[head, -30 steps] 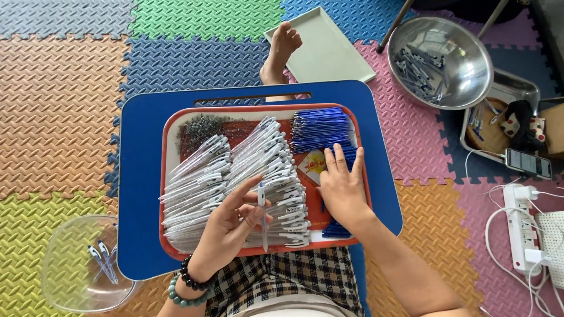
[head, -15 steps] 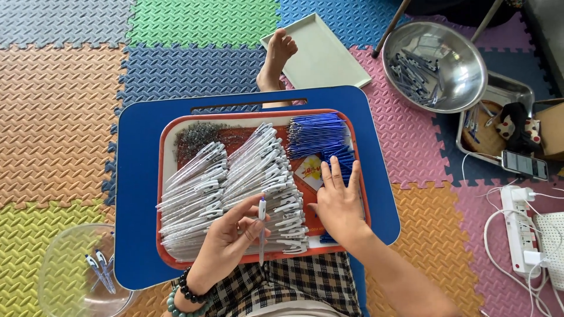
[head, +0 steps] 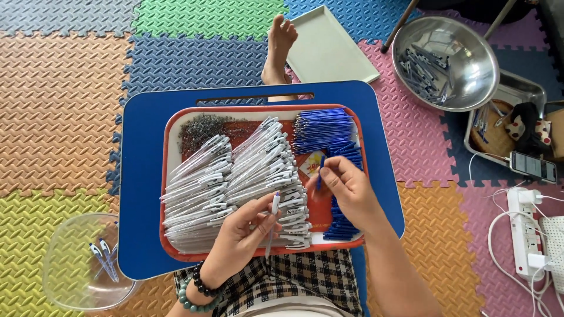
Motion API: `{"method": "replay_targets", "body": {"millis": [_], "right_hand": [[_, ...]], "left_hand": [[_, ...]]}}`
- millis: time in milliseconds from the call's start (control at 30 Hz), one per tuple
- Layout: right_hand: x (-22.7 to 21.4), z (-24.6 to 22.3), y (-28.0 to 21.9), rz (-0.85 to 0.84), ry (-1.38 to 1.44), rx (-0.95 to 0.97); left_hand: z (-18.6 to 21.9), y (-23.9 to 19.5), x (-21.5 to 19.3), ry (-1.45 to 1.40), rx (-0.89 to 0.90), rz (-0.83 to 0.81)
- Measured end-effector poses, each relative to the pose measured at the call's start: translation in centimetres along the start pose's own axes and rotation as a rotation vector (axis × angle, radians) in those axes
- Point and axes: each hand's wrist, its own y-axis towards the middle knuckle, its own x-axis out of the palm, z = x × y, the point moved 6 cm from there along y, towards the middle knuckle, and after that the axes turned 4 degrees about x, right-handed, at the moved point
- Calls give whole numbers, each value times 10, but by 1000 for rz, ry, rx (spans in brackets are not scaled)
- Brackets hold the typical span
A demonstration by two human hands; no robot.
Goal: The person sits on the floor and assembles pens by inserting blue ink cartridges into white pen barrels. They pick up a barrel, insert a cartridge, and place the completed pen into a clear container, repeating this process continuously.
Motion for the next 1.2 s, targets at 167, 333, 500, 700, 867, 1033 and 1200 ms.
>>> {"method": "replay_targets", "body": {"millis": [167,333,500,700,867,1033,1200], "right_hand": [[20,12,-2,-118,131,32],[30,2,-2,-155,161,4],[35,-25,-1,-32,99,-149],[37,-28,1,-46,102,-237],[37,-33,5,1,147,-235],[39,-42,8,36,149,-247],[39,-46,7,71,135,-261]], "left_hand": [[8,6,10,-65,-19,-4],[5,6,11,-95,-83,-13],[0,6,15,-246,-166,-77],[1,12,14,-397,-130,-125],[2,15,14,-462,-132,-120],[3,22,11,-456,-99,-97],[6,21,11,-362,-54,-86]]}}
